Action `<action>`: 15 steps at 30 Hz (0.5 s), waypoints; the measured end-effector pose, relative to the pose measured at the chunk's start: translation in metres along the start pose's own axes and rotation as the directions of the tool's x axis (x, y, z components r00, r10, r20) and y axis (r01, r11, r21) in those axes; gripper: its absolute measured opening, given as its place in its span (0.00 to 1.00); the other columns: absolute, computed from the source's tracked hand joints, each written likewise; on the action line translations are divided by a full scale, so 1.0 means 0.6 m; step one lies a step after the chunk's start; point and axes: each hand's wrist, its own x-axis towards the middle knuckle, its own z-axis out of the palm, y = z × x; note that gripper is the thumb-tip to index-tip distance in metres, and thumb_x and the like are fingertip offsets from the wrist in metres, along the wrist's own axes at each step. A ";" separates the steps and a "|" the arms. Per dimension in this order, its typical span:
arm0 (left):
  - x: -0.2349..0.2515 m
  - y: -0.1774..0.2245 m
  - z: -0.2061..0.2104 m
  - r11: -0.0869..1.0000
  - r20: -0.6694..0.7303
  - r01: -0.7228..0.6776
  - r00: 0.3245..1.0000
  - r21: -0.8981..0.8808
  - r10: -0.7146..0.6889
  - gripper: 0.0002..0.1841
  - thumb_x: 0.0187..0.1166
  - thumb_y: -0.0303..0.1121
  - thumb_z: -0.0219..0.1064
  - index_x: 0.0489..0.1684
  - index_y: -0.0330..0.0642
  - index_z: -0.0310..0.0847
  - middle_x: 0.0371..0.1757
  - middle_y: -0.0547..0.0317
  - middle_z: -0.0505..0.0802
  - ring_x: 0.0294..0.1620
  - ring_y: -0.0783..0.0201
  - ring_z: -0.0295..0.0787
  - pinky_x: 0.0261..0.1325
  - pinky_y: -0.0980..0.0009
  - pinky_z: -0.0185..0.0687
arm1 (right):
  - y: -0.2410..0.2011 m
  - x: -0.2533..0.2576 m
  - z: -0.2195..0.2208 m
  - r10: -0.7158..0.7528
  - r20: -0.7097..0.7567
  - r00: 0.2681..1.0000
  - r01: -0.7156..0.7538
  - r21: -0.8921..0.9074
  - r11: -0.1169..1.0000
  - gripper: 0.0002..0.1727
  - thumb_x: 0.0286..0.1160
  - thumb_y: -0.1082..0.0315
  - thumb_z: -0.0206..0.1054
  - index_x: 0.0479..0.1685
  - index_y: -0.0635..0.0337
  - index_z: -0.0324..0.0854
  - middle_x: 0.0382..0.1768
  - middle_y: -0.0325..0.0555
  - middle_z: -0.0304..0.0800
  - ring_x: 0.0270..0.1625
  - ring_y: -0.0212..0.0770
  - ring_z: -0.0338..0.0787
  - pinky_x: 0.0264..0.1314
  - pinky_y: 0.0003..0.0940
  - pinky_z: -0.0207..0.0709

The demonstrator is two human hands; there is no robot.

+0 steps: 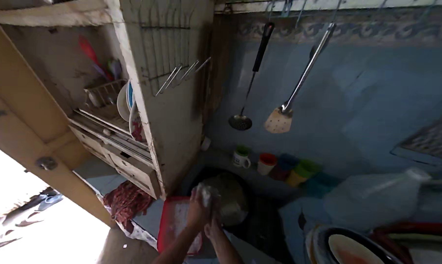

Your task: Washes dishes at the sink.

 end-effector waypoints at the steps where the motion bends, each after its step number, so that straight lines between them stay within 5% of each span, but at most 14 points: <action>1: 0.014 0.004 -0.005 0.981 -0.044 0.140 0.988 -0.138 -0.147 0.31 0.85 0.36 0.66 0.84 0.31 0.64 0.77 0.32 0.79 0.77 0.40 0.79 0.79 0.47 0.75 | -0.023 0.009 0.025 -0.007 -0.106 0.994 0.015 0.076 0.997 0.28 0.98 0.59 0.36 0.85 0.69 0.60 0.78 0.66 0.70 0.74 0.54 0.77 0.76 0.47 0.69; 3: 0.015 0.017 -0.007 0.936 -0.042 0.279 0.955 -0.213 -0.294 0.28 0.90 0.41 0.60 0.80 0.26 0.67 0.71 0.25 0.83 0.72 0.35 0.82 0.75 0.43 0.76 | -0.062 0.007 0.040 -0.016 -0.192 0.981 0.039 0.117 0.992 0.28 0.98 0.61 0.36 0.82 0.74 0.63 0.76 0.70 0.72 0.72 0.55 0.77 0.77 0.48 0.67; 6: -0.041 0.015 0.033 0.994 -0.016 -0.076 0.997 -0.074 0.075 0.27 0.87 0.35 0.62 0.84 0.36 0.69 0.87 0.36 0.70 0.85 0.42 0.72 0.84 0.51 0.70 | -0.031 -0.010 -0.034 -0.090 -0.052 0.995 0.088 -0.037 0.995 0.28 0.98 0.62 0.35 0.85 0.71 0.60 0.78 0.63 0.73 0.76 0.43 0.78 0.81 0.38 0.68; 8: -0.045 -0.001 0.061 0.937 0.001 -0.341 0.940 0.073 0.342 0.26 0.85 0.39 0.61 0.83 0.44 0.74 0.91 0.40 0.65 0.92 0.41 0.57 0.92 0.49 0.55 | 0.065 0.004 -0.101 -0.249 0.075 0.966 0.258 -0.162 0.952 0.25 0.96 0.65 0.41 0.80 0.77 0.63 0.70 0.65 0.78 0.67 0.40 0.82 0.72 0.31 0.74; 10: -0.008 0.004 0.058 0.879 -0.018 -0.450 0.889 0.156 0.458 0.25 0.84 0.42 0.63 0.79 0.46 0.79 0.89 0.40 0.70 0.93 0.38 0.55 0.94 0.43 0.48 | 0.086 0.026 -0.111 -0.237 0.142 0.961 0.260 -0.180 0.949 0.24 0.95 0.69 0.42 0.80 0.81 0.59 0.70 0.70 0.76 0.67 0.46 0.81 0.71 0.34 0.74; 12: 0.030 0.031 0.020 0.897 0.052 -0.384 0.922 0.218 0.383 0.23 0.86 0.43 0.62 0.75 0.46 0.82 0.83 0.43 0.78 0.87 0.43 0.67 0.90 0.48 0.58 | 0.000 0.026 -0.053 0.060 -0.013 0.998 -0.061 -0.108 0.992 0.22 0.93 0.76 0.43 0.81 0.75 0.62 0.72 0.64 0.76 0.66 0.46 0.80 0.73 0.38 0.70; 15: 0.054 0.049 -0.023 0.967 0.094 -0.253 0.964 0.035 0.249 0.21 0.87 0.39 0.63 0.70 0.32 0.82 0.65 0.37 0.90 0.68 0.46 0.88 0.76 0.51 0.77 | -0.014 0.062 -0.051 -0.062 0.001 0.998 0.062 -0.086 0.994 0.22 0.96 0.66 0.43 0.73 0.75 0.69 0.54 0.60 0.84 0.47 0.43 0.85 0.56 0.34 0.80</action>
